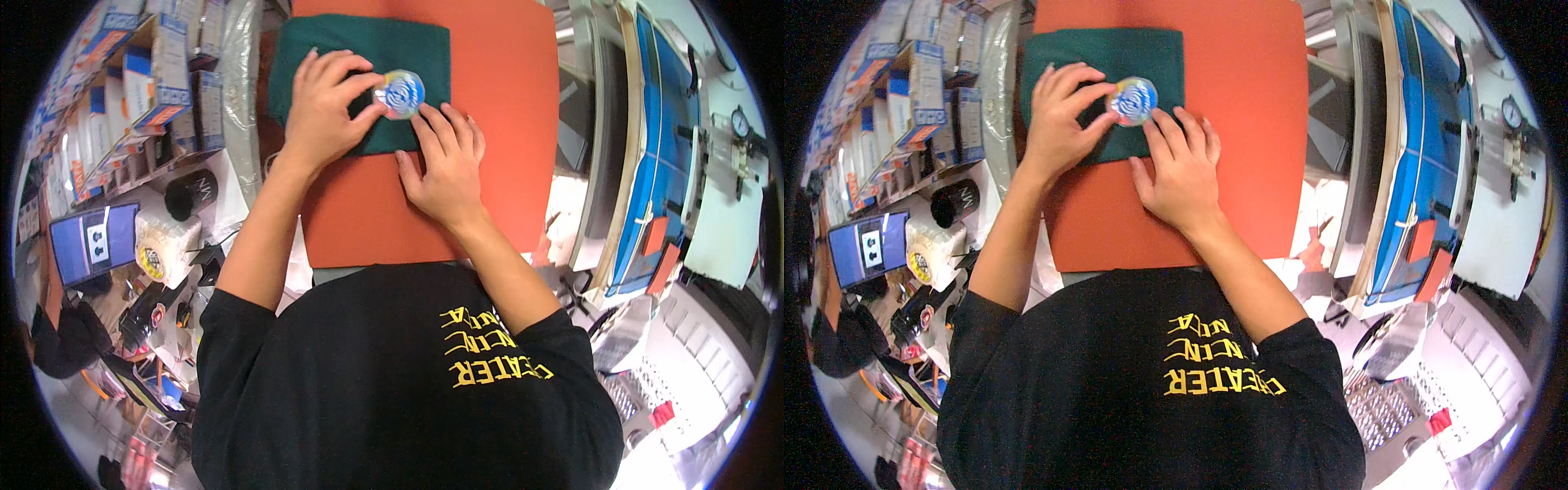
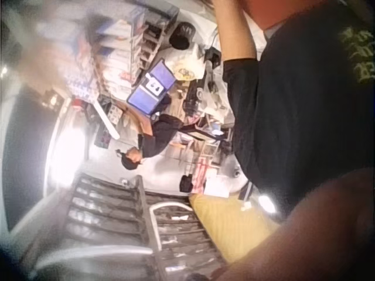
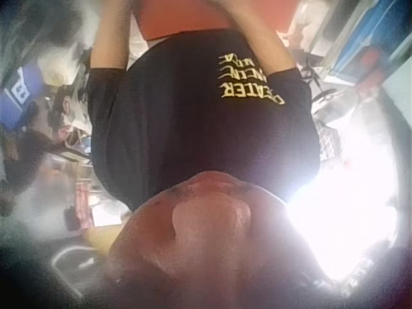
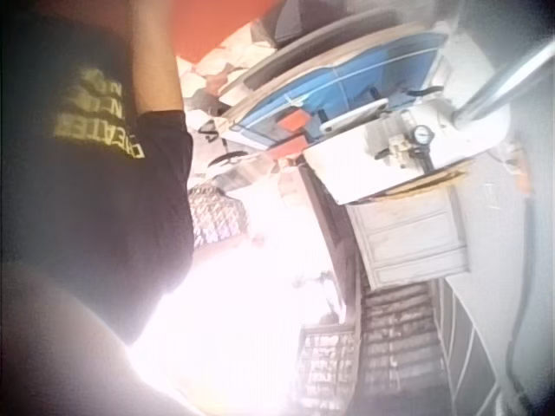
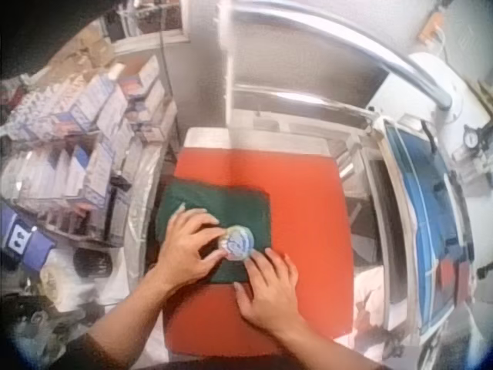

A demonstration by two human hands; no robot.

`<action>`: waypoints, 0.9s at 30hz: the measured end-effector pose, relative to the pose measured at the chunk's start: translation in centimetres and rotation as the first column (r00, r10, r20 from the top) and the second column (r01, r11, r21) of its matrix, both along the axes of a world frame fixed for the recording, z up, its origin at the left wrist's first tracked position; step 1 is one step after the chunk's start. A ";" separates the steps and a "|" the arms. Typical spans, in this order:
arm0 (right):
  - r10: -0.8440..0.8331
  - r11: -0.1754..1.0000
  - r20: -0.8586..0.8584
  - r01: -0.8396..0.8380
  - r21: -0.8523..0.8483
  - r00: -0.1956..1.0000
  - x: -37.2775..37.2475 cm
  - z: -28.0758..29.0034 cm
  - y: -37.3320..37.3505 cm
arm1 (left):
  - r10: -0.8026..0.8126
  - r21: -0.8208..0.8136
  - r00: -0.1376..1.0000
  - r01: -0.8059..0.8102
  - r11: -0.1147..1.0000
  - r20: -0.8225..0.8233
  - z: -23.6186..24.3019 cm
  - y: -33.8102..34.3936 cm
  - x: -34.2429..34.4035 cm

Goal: The person positions shirts onto a heat press, cuts out printed designs using shears, and aligns the designs onto the shirts before operating the heat press machine.

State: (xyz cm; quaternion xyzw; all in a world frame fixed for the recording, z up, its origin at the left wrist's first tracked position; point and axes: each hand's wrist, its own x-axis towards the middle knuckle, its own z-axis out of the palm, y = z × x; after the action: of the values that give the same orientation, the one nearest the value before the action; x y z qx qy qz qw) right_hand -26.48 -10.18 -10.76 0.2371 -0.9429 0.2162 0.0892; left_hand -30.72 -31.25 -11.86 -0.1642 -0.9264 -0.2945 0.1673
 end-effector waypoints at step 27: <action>0.005 0.999 -0.087 0.000 0.047 0.996 0.1 0.5 0.1 | 0.127 -0.022 0.976 -0.125 0.992 0.177 0.6 0.5 1.0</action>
State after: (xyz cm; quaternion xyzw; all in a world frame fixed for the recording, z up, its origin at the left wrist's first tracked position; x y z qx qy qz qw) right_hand -26.38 -10.11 -10.23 0.2495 -0.9426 0.1839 0.1243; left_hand -29.67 -30.72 -11.23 -0.0790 -0.9477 -0.2920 0.1014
